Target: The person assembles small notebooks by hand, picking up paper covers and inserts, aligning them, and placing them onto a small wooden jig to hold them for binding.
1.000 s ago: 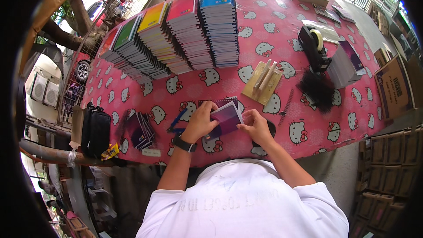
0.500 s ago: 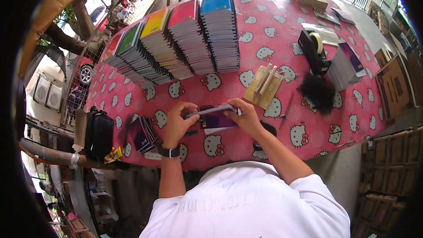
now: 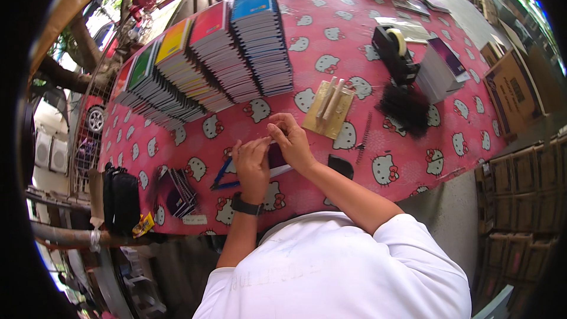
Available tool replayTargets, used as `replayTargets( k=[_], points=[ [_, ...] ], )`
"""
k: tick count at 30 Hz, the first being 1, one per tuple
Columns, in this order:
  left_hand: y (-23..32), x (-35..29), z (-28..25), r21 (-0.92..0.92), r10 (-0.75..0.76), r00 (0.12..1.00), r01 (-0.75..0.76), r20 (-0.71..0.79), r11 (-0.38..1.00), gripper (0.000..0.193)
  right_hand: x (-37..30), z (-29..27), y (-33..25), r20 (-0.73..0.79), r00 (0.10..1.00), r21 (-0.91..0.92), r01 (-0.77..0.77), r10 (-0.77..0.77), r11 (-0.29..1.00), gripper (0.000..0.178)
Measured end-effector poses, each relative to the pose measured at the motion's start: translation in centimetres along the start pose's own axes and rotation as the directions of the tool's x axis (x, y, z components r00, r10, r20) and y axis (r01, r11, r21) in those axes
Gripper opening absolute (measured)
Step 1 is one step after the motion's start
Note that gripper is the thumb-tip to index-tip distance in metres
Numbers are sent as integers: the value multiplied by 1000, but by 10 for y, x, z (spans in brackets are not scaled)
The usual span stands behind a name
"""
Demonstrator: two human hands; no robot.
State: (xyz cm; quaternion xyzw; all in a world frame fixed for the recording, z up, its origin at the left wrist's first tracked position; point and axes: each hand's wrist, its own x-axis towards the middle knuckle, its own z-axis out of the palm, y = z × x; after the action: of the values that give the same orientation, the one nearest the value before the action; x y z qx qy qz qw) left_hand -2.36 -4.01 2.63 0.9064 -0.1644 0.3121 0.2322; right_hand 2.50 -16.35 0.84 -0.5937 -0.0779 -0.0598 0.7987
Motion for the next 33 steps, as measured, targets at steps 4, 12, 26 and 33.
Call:
replayTargets(
  k=[4,12,26,33],
  points=[
    [-6,7,-11,-115,29,998,-24,49,993,40,14,-74,-34,-231,962,-415,37,-145,909,18],
    [-4,1,-5,-169,73,997,-66,34,983,38,-2,-217,-5,-359,932,-904,-332,-57,271,18],
    [4,4,-14,-311,22,996,6,85,951,19,-12,-79,-74,468,867,-518,113,170,848,19],
    [0,1,-13,-300,19,997,4,73,954,20,-7,-82,-73,563,820,-599,320,102,734,15]
  ],
)
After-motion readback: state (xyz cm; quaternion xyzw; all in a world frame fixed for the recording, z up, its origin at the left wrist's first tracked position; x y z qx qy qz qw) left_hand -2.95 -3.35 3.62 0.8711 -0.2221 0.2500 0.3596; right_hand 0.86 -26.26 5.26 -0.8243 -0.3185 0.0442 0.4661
